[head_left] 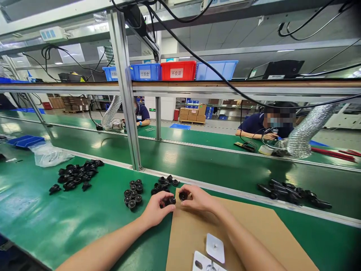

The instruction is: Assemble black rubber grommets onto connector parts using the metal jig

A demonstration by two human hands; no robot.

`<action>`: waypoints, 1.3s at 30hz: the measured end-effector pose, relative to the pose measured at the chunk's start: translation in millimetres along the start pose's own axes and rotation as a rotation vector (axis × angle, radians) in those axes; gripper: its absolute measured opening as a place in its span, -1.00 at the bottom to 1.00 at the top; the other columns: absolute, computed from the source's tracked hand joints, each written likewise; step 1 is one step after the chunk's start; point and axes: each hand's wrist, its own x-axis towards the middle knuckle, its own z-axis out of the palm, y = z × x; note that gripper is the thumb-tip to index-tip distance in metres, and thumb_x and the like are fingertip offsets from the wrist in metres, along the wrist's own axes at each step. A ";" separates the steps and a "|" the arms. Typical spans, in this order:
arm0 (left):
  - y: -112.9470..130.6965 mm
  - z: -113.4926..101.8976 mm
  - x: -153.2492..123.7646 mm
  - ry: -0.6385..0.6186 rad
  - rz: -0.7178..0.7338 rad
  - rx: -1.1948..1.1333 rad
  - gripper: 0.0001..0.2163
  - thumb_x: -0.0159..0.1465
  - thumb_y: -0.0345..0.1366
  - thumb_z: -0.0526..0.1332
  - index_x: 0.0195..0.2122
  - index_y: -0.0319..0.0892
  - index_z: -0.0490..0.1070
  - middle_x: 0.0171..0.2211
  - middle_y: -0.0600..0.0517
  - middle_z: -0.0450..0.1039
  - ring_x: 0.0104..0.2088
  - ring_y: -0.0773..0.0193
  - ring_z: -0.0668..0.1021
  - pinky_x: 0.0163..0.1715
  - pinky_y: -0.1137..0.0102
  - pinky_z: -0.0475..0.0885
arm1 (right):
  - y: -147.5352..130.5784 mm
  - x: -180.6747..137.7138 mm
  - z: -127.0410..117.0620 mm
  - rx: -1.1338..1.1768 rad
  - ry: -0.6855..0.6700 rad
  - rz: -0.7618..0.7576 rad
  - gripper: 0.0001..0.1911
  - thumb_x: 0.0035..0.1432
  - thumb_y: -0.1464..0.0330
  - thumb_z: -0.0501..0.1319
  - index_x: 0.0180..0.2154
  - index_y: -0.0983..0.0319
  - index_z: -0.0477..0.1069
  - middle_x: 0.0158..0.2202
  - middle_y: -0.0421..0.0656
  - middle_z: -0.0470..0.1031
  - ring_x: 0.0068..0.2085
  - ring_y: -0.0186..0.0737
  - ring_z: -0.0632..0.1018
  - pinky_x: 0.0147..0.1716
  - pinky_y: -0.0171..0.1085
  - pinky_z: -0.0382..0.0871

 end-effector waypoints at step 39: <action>14.7 -4.4 -1.6 0.109 0.127 -0.079 -0.66 0.26 -0.33 0.35 0.07 -0.06 0.61 -0.07 -0.02 0.63 -0.09 0.11 0.59 -0.16 0.35 0.48 | -59.8 -4.0 3.8 0.004 0.135 -0.267 -0.60 0.33 0.49 0.13 0.07 0.05 0.56 -0.07 -0.13 0.59 -0.09 -0.11 0.57 -0.12 -0.20 0.46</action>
